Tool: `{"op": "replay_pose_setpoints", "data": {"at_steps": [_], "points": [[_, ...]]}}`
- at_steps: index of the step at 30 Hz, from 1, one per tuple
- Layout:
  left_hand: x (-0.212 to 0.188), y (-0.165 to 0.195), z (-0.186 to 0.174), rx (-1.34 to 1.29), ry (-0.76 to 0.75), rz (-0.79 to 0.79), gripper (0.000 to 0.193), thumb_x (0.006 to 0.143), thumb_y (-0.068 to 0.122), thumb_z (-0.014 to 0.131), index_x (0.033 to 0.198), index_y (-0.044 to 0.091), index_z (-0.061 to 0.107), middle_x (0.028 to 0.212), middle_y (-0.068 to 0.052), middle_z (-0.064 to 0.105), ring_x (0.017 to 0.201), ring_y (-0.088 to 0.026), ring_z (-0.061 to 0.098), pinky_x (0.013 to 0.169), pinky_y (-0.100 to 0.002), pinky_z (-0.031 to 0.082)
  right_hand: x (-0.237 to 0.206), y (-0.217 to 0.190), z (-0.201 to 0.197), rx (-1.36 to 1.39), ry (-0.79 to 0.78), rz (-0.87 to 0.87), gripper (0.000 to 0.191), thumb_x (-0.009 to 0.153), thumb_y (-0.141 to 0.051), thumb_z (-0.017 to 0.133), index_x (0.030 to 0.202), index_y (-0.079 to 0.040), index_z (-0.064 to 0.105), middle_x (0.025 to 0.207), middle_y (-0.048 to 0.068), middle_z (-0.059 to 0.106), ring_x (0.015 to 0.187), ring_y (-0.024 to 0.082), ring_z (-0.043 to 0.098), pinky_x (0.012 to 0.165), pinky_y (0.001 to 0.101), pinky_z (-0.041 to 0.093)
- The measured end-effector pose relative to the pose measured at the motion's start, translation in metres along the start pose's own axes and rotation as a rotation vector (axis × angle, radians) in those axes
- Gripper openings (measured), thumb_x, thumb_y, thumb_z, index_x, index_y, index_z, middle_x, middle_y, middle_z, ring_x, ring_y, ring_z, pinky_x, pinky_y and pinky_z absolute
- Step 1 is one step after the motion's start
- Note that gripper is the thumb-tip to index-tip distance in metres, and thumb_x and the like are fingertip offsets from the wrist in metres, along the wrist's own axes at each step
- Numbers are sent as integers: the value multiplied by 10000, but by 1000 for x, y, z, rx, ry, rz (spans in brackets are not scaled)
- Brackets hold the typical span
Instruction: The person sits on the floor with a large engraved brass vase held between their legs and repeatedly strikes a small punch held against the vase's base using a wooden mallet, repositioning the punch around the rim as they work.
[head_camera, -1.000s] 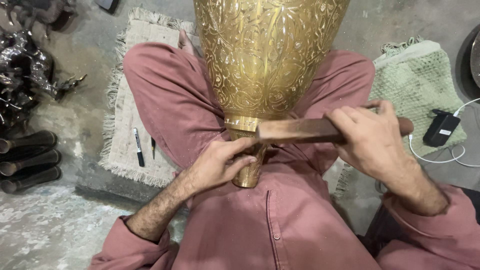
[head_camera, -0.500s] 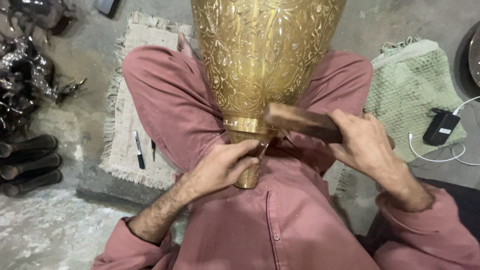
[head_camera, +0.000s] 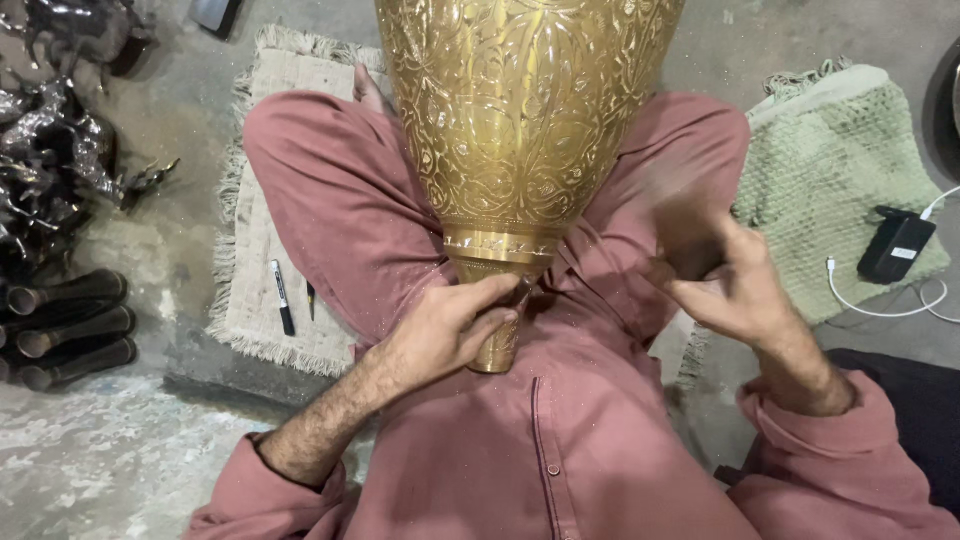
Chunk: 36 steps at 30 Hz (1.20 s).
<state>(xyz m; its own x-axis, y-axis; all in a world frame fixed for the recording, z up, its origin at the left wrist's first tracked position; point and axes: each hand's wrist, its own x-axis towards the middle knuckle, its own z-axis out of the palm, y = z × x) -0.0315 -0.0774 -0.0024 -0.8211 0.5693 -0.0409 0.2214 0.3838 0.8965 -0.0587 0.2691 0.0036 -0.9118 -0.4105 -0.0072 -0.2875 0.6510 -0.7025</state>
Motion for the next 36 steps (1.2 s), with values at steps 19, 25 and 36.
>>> {"op": "replay_pose_setpoints", "data": {"at_steps": [19,25,36], "points": [[1,0,-7,-40,-2,31,364,966,156,708,1298,42,615,1038,-197,741,941,-360,751,787,-413,610,6,-5,24,292,91,-4,315,800,-39,823,1075,-84,677,842,59,703,748,173,697,695,330,571],[-1,-7,-7,-80,-44,17,379,976,144,680,1328,46,578,1042,-169,749,922,-315,773,794,-388,623,7,4,24,314,-13,-17,524,774,-32,699,1280,-52,566,867,42,751,751,100,732,692,280,603],[-3,-9,-8,-90,-13,63,365,982,138,685,1326,64,585,1050,-165,745,956,-336,763,807,-402,614,9,-9,21,38,67,164,422,779,-37,791,1178,-28,654,930,115,739,822,199,724,727,334,575]]}}
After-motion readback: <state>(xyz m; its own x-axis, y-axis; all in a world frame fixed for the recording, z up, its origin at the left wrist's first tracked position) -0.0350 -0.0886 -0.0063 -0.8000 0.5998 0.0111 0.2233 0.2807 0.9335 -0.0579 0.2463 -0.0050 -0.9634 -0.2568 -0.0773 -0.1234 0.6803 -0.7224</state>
